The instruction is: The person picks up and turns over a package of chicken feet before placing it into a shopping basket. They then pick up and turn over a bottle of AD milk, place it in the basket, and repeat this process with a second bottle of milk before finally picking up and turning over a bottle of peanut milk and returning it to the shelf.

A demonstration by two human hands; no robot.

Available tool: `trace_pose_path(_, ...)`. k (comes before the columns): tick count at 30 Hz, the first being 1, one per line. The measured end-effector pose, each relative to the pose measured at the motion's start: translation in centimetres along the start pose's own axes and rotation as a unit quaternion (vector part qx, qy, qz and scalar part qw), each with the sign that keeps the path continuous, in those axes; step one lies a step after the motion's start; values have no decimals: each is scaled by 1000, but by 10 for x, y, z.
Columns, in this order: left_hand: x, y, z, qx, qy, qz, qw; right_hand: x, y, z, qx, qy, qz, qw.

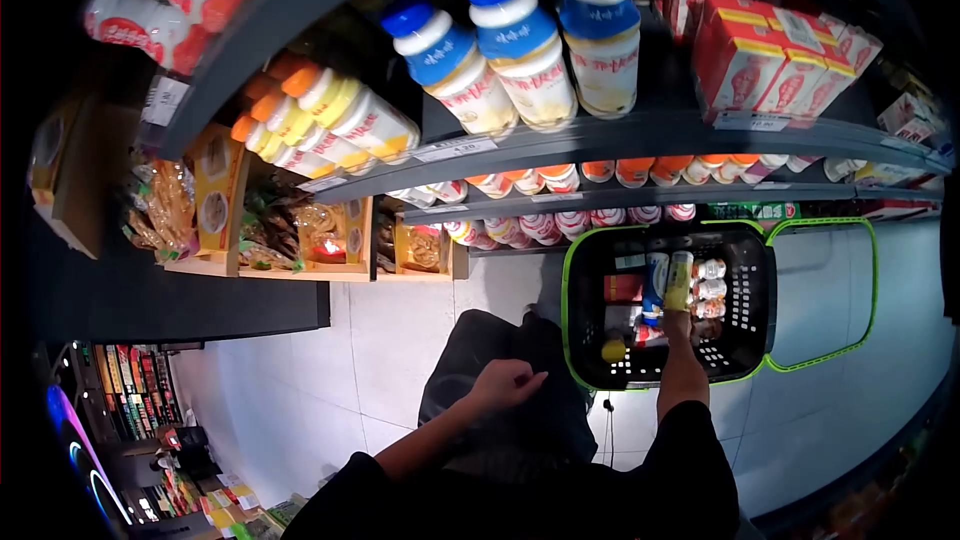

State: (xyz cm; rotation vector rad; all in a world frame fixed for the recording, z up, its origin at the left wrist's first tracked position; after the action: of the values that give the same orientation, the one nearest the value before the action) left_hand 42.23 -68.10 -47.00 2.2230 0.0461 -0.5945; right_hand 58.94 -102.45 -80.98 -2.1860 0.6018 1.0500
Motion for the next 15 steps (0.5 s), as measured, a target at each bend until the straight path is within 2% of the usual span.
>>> trace_pose_path(1,-6,8,-3,-1,-9,-2,1000,-8,-10,-4,-66,43,-49,996)
trace_pose_path(3,-21,30,-10,0,-24,-1,1000,33,12,7,-201,126,-144,961)
trace_pose_path(4,-28,41,-16,4,-30,2,1000,38,15,-1,-218,145,-208,942)
trace_pose_path(7,-54,81,-41,-7,-34,-3,999,-12,-10,-52,-272,113,-176,939)
trace_pose_path(9,-69,110,-62,-12,-32,-9,999,-87,-39,-93,-253,85,-173,948)
trace_pose_path(10,-78,123,-72,-10,-31,-14,999,-161,-74,-119,-199,97,-120,968)
trace_pose_path(12,-95,144,-86,-32,-16,-26,999,-243,-101,-146,-233,79,-168,955)
trace_pose_path(14,-106,152,-90,-85,9,-39,996,-332,-133,-176,-258,35,-262,929)
trace_pose_path(15,-107,145,-87,-104,-38,-85,990,-376,-151,-191,-226,-1,-268,936)
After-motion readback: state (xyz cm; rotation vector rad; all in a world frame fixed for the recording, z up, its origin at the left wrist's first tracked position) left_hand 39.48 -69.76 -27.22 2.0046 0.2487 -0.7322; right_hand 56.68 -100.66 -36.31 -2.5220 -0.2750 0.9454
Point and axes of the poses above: each hand's wrist, its own x-axis towards the middle knuckle, its own z-axis out of the palm, y = z × x, the point moved 2 cm from there along x, towards the middle knuckle, and after that the axes turned 13 degrees about -y, right-handed, at the moved point
